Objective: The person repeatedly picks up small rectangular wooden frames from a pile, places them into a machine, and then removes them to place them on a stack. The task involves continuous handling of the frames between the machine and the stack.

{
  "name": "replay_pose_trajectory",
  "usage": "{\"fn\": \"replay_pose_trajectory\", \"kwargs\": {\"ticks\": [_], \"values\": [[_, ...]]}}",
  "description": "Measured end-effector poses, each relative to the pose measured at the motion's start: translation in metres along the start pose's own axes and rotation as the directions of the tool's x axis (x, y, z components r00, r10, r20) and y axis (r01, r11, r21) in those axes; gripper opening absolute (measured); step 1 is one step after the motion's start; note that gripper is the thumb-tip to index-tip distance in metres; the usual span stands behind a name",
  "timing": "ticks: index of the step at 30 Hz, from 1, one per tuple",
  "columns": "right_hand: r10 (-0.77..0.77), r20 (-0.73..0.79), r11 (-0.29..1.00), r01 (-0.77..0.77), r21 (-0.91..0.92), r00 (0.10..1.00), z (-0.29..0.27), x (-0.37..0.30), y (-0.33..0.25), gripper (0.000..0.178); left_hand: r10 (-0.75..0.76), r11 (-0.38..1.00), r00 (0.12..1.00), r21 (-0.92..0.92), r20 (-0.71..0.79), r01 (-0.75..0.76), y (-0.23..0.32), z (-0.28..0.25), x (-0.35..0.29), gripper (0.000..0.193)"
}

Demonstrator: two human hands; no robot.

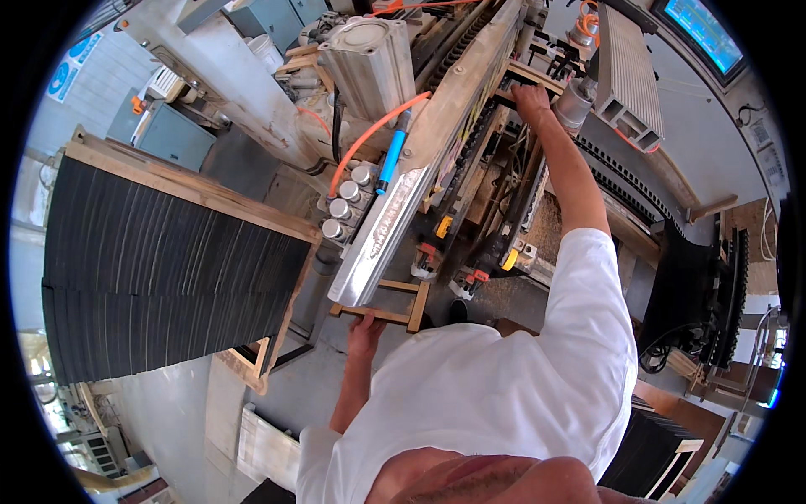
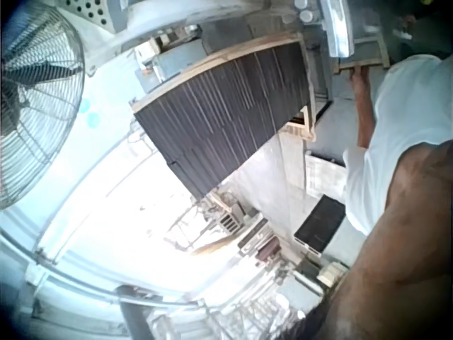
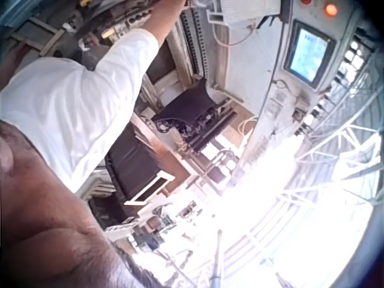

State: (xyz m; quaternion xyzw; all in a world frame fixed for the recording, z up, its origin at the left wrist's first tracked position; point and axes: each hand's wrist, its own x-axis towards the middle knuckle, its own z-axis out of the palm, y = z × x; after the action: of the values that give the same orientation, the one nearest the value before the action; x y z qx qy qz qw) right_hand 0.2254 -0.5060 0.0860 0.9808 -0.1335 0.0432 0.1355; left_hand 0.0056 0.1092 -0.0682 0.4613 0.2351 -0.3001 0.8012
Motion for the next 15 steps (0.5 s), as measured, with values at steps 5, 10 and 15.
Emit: {"fn": "replay_pose_trajectory", "kwargs": {"ticks": [5, 10, 15], "values": [[-0.047, 0.010, 0.992, 0.045, 0.120, 0.999, -0.003, 0.004, 0.006, 0.016, -0.040, 0.999, 0.999, 0.009, -0.031, 0.040, -0.023, 0.015, 0.017, 0.030], [-0.037, 0.072, 0.989, 0.026, 0.149, 0.997, -0.006, 0.005, 0.008, 0.018, -0.111, 0.992, 0.994, 0.055, 0.006, 0.111, -0.037, 0.038, 0.027, 0.034], [-0.092, 0.079, 0.991, 0.084, 0.102, 0.993, -0.022, -0.001, 0.002, 0.020, -0.114, 0.987, 0.993, 0.110, -0.023, 0.116, -0.042, 0.066, 0.030, 0.031]]}}
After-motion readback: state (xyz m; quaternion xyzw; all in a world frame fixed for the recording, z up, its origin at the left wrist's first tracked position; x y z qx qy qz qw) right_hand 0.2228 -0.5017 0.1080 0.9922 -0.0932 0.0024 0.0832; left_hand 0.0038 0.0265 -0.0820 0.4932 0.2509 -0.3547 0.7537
